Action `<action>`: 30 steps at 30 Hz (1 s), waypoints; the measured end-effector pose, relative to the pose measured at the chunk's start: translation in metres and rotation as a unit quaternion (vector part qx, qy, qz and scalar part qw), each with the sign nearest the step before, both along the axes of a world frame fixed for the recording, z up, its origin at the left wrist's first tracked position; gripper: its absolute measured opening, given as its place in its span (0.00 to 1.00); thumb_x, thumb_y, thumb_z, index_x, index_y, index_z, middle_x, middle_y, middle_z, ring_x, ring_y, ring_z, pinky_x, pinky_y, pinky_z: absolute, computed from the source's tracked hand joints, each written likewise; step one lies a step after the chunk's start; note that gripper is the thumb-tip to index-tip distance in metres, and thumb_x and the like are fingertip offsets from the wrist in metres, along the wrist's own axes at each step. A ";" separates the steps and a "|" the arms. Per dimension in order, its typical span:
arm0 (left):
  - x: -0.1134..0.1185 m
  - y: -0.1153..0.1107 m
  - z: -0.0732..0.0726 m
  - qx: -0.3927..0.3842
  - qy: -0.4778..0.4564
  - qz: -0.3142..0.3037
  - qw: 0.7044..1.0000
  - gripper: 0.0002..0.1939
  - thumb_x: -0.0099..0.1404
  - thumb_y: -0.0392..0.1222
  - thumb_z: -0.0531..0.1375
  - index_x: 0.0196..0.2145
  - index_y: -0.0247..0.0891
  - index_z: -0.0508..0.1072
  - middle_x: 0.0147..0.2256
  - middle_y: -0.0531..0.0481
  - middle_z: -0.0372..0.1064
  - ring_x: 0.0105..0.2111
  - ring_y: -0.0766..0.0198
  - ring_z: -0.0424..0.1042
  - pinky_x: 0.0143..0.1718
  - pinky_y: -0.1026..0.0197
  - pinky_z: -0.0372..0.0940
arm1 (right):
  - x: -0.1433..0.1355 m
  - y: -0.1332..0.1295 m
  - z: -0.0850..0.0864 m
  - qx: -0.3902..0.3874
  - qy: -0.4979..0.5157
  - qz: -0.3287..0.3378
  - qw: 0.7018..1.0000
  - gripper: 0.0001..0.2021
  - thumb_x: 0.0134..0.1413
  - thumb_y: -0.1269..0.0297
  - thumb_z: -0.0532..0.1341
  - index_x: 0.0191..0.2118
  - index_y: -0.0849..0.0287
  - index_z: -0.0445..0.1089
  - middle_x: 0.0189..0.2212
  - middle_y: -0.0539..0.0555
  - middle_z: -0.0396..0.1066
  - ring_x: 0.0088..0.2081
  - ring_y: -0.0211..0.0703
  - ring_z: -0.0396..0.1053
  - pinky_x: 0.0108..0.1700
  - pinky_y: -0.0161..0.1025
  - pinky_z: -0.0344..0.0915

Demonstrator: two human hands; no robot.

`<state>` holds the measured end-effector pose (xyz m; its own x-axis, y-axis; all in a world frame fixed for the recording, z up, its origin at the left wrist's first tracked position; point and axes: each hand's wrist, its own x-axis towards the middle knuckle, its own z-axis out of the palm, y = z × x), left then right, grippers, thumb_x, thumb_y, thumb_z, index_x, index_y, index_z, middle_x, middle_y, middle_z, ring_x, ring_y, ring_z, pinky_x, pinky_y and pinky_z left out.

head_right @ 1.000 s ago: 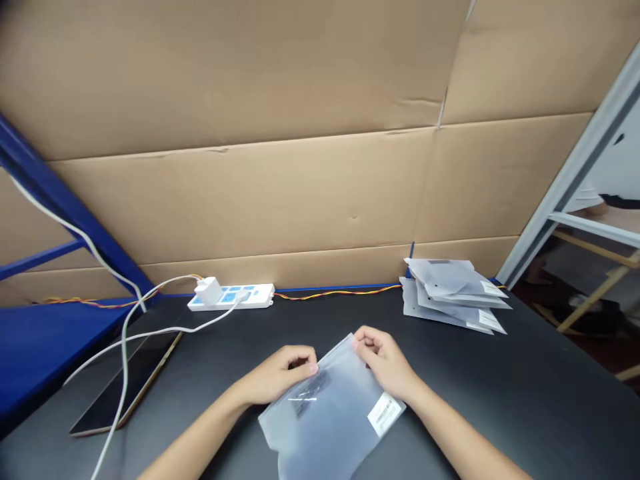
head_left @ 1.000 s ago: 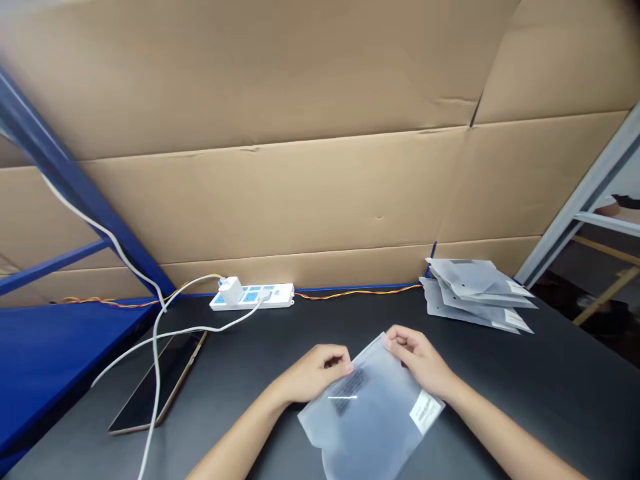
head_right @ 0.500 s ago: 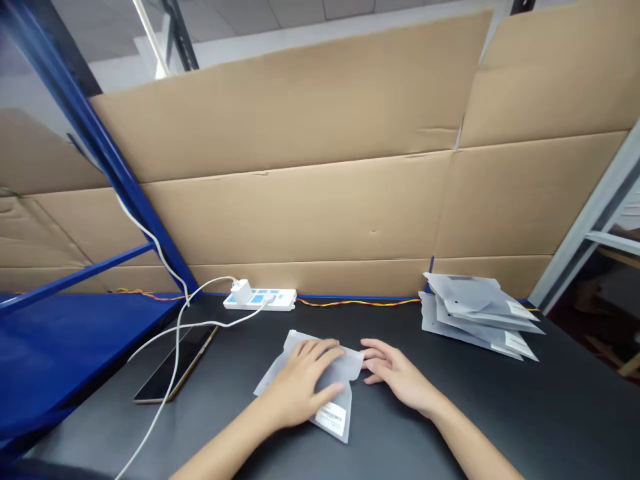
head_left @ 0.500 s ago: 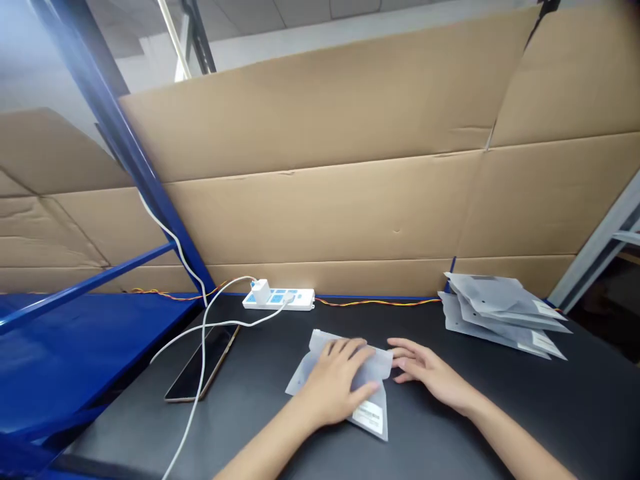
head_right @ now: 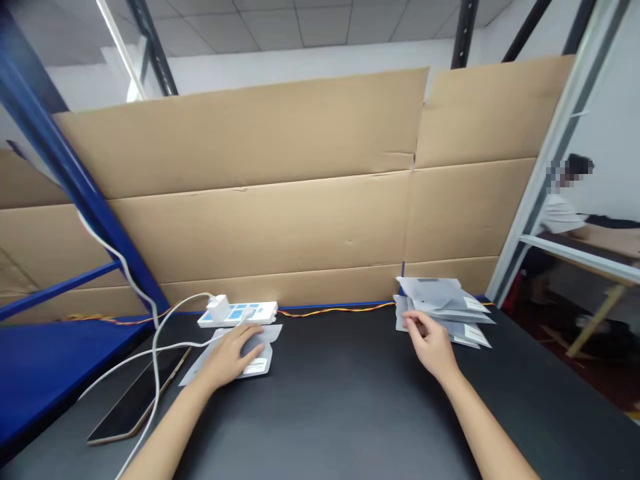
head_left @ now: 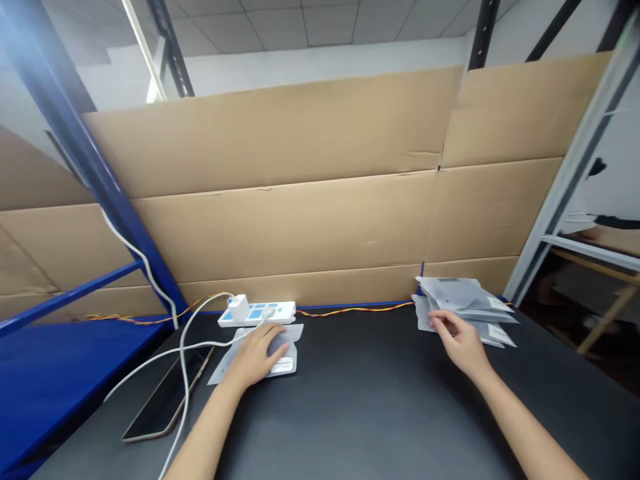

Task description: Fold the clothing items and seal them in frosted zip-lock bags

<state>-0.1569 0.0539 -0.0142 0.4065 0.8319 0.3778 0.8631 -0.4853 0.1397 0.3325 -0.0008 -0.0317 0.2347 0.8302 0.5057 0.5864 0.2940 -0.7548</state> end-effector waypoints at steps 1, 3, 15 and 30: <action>-0.002 0.002 -0.001 0.014 -0.003 -0.004 1.000 0.17 0.69 0.51 0.56 0.52 0.44 0.71 0.54 0.47 0.69 0.56 0.50 0.66 0.58 0.46 0.60 | 0.003 -0.001 0.002 0.013 -0.015 -0.019 1.000 0.15 0.62 0.53 0.54 0.42 0.57 0.71 0.35 0.58 0.75 0.36 0.50 0.74 0.39 0.44 0.70; -0.002 0.003 -0.003 0.042 -0.004 -0.014 0.999 0.16 0.69 0.49 0.55 0.51 0.44 0.72 0.53 0.46 0.70 0.55 0.49 0.67 0.57 0.46 0.60 | 0.009 -0.002 0.007 0.036 -0.041 -0.055 0.997 0.14 0.61 0.55 0.55 0.44 0.57 0.71 0.40 0.60 0.73 0.42 0.54 0.72 0.43 0.47 0.69; 0.068 -0.042 0.016 0.033 -0.039 -0.166 0.985 0.11 0.73 0.38 0.50 0.42 0.43 0.72 0.40 0.48 0.73 0.41 0.57 0.70 0.46 0.54 0.62 | 0.068 0.021 0.014 0.101 -0.367 -0.259 0.888 0.13 0.56 0.68 0.54 0.44 0.57 0.71 0.44 0.58 0.75 0.45 0.57 0.69 0.46 0.51 0.61; 0.120 -0.072 -0.003 -0.198 -0.144 -0.185 0.952 0.13 0.72 0.49 0.54 0.39 0.44 0.75 0.38 0.51 0.71 0.41 0.58 0.65 0.46 0.55 0.55 | -0.130 -0.123 -0.015 0.233 -0.433 0.141 0.859 0.12 0.60 0.72 0.51 0.35 0.57 0.72 0.22 0.53 0.68 0.24 0.44 0.60 0.29 0.41 0.54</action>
